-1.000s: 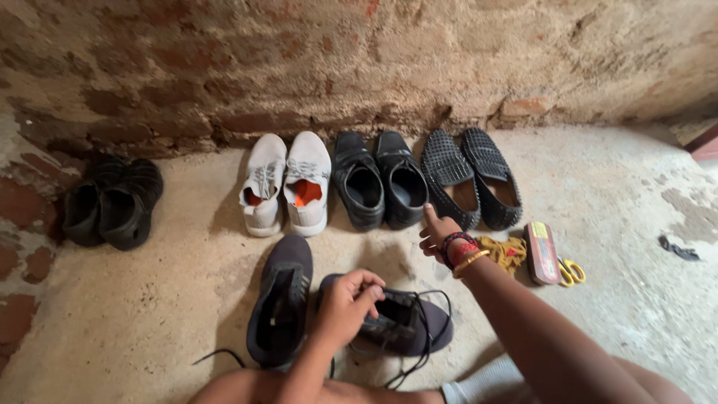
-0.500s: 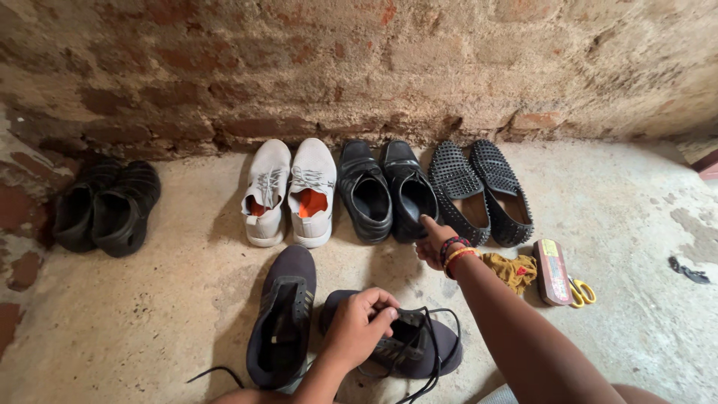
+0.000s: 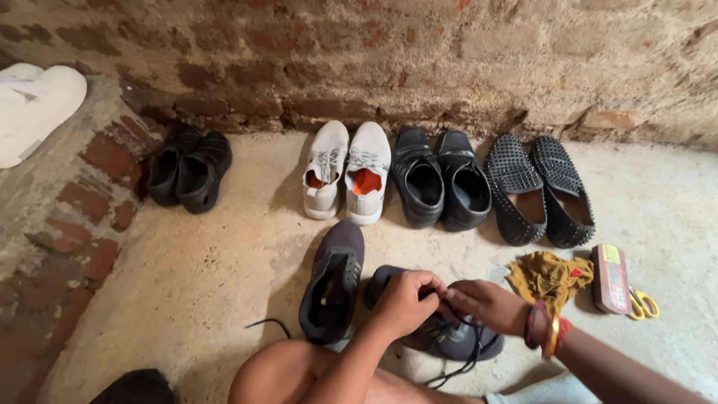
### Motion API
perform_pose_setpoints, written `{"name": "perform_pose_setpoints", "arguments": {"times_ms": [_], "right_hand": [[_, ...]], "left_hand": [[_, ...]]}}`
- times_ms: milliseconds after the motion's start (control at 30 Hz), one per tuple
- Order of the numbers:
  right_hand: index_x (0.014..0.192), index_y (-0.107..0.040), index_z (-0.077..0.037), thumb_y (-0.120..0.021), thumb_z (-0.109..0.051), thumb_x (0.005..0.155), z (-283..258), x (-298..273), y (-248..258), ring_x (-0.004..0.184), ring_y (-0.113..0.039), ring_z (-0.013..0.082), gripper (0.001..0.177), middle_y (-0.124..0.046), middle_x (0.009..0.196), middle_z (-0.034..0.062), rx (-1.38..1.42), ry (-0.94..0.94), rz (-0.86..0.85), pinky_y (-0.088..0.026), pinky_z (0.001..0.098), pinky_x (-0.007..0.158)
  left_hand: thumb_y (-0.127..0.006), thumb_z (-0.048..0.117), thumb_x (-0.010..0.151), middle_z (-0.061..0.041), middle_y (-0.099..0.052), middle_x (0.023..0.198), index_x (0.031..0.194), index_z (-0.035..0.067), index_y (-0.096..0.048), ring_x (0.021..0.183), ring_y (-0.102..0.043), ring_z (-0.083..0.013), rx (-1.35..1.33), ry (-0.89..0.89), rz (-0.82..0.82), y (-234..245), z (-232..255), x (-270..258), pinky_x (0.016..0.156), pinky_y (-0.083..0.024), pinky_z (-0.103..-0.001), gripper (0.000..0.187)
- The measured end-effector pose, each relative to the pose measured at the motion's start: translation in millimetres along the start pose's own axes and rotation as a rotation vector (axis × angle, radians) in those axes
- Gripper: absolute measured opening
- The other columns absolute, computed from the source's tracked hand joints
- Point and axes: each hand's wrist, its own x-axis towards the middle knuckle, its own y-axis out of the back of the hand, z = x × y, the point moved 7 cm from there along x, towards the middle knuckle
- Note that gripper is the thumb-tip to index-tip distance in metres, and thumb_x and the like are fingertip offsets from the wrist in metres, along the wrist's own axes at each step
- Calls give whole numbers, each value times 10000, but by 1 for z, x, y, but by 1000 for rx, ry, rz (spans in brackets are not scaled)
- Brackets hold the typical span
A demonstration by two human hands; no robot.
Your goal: The person removes a shoelace from a dark sneaker and then re-laces it by threading the lace through the eyelets. The person sits on the floor with several other shoes visible nearby.
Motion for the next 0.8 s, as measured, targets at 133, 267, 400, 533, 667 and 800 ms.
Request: {"name": "perform_pose_setpoints", "arguments": {"times_ms": [133, 267, 400, 533, 667, 800], "right_hand": [[956, -696, -46, -554, -288, 972, -29, -35, -9, 634, -708, 144, 281, -750, 695, 43, -95, -246, 80, -557, 306, 627], [896, -710, -19, -584, -224, 952, -48, -54, -4, 566, -653, 149, 248, -705, 633, 61, -1, -279, 178, -518, 303, 567], [937, -697, 9, -561, -198, 996, -47, -57, -6, 569, -551, 110, 254, -622, 629, 43, 381, -85, 362, -473, 274, 547], [954, -689, 52, -536, -194, 1041, -31, -42, -2, 585, -538, 101, 303, -649, 656, 39, 484, 10, 403, -460, 261, 557], [1087, -696, -21, -556, -202, 966, -12, -34, -27, 623, -666, 113, 259, -717, 692, 43, 377, -108, 320, -572, 271, 621], [1061, -704, 24, -590, -189, 976, -22, -35, -46, 767, -661, 83, 256, -751, 843, 34, 305, 78, 357, -570, 274, 698]], "left_hand": [[-627, -11, 881, -83, -758, 871, 971, -36, -705, 802, -730, -106, -171, 6, -61, -14, -14, -5, 729, -583, -257, 122], [-644, -6, 899, -68, -709, 948, 1149, -31, -641, 825, -697, -105, -442, -19, -29, -20, -24, -2, 718, -559, -241, 251], [-675, 83, 924, -80, -717, 954, 1254, 11, -536, 784, -700, -106, -538, 114, 282, -3, -41, 1, 668, -540, -240, 366], [-656, 182, 989, -20, -721, 1025, 1277, 26, -611, 840, -682, -79, -697, 169, 131, -19, -31, -7, 736, -539, -233, 331], [-633, 254, 1066, -30, -730, 1052, 1268, 5, -688, 915, -646, -80, -641, -25, 10, -44, -3, -21, 845, -546, -238, 326], [-569, 324, 1063, -39, -739, 960, 1118, 68, -744, 862, -669, -94, -592, 91, 23, -50, -17, -31, 770, -558, -277, 315]]}}
